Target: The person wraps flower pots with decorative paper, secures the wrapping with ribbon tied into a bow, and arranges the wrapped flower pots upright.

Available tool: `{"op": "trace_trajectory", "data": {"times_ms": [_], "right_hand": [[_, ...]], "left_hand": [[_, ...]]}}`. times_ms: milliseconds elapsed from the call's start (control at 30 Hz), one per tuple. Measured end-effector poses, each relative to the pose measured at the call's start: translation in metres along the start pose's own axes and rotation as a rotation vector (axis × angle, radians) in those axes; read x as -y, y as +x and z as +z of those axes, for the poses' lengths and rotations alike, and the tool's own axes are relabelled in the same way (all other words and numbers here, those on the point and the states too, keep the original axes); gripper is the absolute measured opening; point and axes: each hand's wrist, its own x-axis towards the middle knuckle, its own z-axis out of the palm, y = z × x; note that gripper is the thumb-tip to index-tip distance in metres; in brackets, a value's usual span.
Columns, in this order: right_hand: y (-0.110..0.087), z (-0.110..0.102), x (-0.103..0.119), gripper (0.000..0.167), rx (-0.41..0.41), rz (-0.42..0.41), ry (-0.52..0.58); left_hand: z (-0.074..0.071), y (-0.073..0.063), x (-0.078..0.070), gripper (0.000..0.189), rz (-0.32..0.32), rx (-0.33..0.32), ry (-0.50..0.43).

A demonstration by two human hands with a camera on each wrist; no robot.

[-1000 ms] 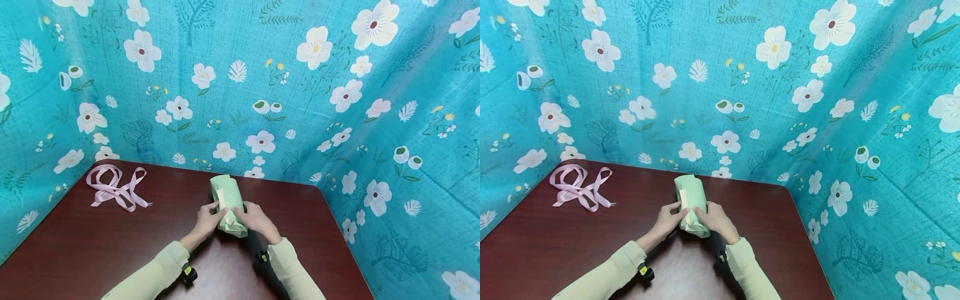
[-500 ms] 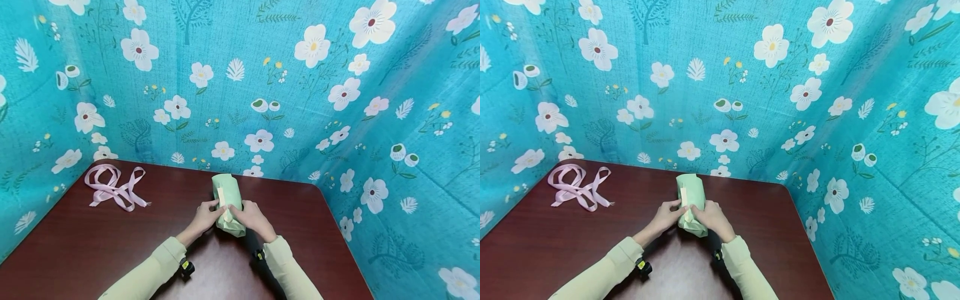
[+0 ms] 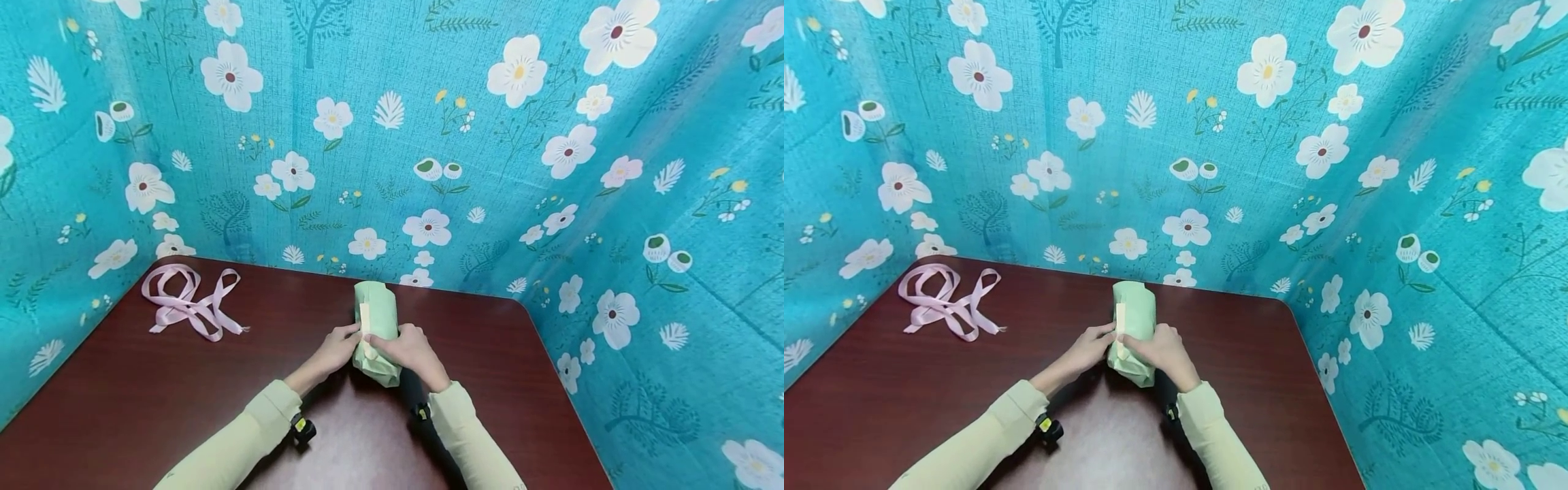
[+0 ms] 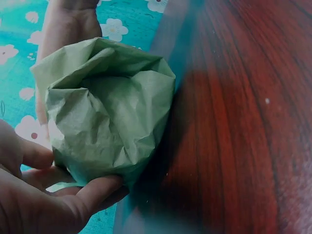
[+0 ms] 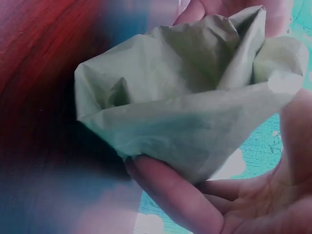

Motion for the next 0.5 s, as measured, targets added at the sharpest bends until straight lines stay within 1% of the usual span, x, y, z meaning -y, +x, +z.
{"op": "trace_trajectory", "data": {"times_ms": [133, 200, 267, 300, 333, 400, 433, 500], "right_hand": [[0.002, -0.002, 0.002, 0.087, 0.004, 0.033, -0.017], [0.004, -0.003, 0.003, 0.088, 0.016, 0.043, -0.031], [0.007, -0.004, 0.003, 0.087, 0.031, 0.052, -0.046], [0.008, -0.004, 0.004, 0.085, 0.040, 0.057, -0.048], [0.010, -0.004, 0.005, 0.084, 0.049, 0.063, -0.052], [0.013, -0.004, 0.005, 0.082, 0.069, 0.080, -0.071], [0.015, -0.004, 0.005, 0.082, 0.077, 0.087, -0.082], [0.016, -0.004, 0.005, 0.081, 0.085, 0.100, -0.090]], "left_hand": [[-0.001, 0.001, -0.003, 0.050, -0.006, 0.027, 0.006], [-0.003, 0.003, -0.003, 0.051, -0.004, 0.041, 0.004], [-0.010, 0.006, -0.002, 0.051, -0.003, 0.071, 0.005], [-0.016, 0.008, -0.002, 0.050, 0.006, 0.089, 0.008], [-0.024, 0.010, -0.002, 0.048, 0.018, 0.104, 0.031], [-0.046, 0.015, -0.003, 0.045, 0.079, 0.120, 0.138], [-0.060, 0.017, -0.002, 0.043, 0.132, 0.109, 0.222], [-0.091, 0.020, 0.003, 0.042, 0.247, 0.077, 0.436]]}}
